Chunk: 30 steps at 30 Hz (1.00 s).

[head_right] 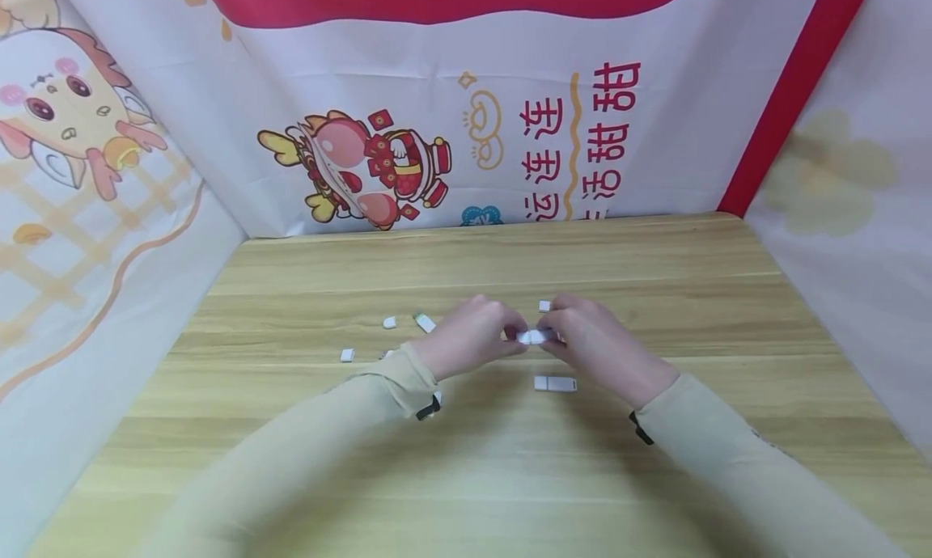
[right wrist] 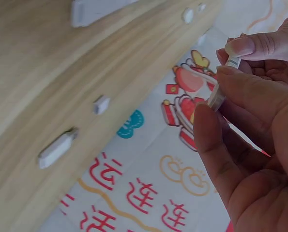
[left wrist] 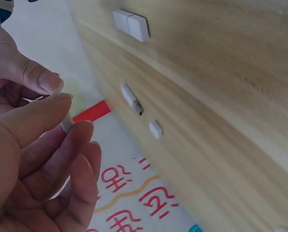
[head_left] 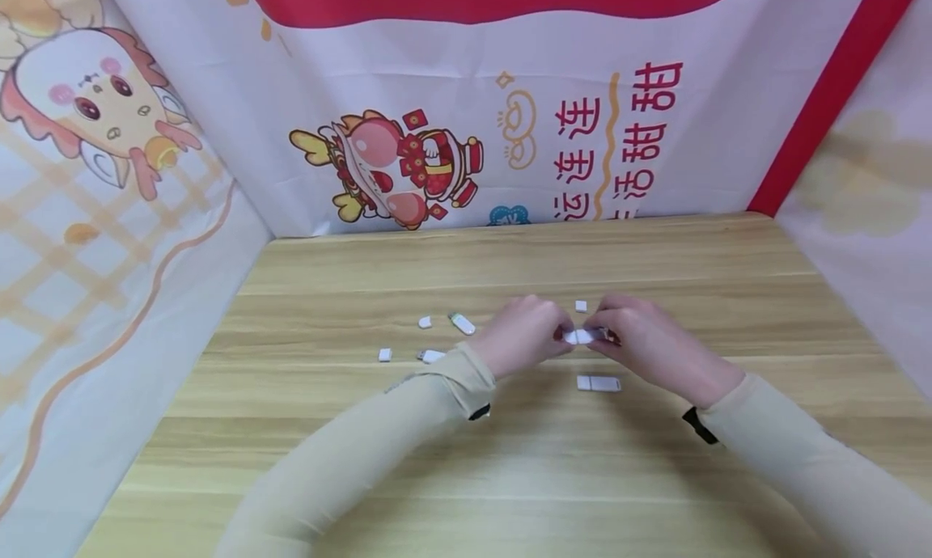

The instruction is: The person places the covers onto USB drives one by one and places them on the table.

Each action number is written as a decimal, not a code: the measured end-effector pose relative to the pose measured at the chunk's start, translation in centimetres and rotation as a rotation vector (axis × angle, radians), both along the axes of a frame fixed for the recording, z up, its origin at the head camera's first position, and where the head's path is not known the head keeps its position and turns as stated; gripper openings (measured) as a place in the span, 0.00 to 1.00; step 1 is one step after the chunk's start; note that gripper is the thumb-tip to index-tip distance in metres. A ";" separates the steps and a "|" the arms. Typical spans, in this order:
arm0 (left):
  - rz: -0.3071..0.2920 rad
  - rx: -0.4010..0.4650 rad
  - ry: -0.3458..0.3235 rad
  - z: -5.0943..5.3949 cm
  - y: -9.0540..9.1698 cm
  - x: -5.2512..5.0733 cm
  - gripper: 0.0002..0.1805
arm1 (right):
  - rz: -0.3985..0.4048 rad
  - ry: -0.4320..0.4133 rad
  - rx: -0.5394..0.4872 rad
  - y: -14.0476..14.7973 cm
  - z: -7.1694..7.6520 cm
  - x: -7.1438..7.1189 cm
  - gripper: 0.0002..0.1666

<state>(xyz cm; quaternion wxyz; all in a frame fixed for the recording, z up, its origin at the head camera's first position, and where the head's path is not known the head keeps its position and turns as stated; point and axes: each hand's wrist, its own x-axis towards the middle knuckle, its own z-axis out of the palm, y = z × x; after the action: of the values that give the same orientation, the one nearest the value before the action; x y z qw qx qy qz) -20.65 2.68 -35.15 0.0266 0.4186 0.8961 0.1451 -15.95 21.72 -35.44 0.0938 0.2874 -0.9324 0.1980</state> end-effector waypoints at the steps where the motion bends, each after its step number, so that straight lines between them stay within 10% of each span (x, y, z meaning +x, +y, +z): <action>1: -0.002 -0.002 -0.005 -0.2 0.2 -0.2 0.06 | -0.006 -0.014 0.004 0.1 -0.1 -0.1 0.09; 17: 0.017 -0.053 -0.117 -4.0 2.0 -2.0 0.03 | -0.014 -0.179 0.023 1.5 -3.5 -1.8 0.08; 30: 0.002 -0.100 -0.180 -4.6 2.8 -2.2 0.02 | 0.034 -0.223 0.032 1.9 -4.9 -2.6 0.08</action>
<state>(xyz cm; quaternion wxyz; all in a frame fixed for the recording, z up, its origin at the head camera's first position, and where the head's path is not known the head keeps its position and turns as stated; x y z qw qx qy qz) -22.89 5.51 -39.79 0.1275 0.4011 0.8967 0.1374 -18.57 23.63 -40.34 -0.0184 0.2808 -0.9351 0.2155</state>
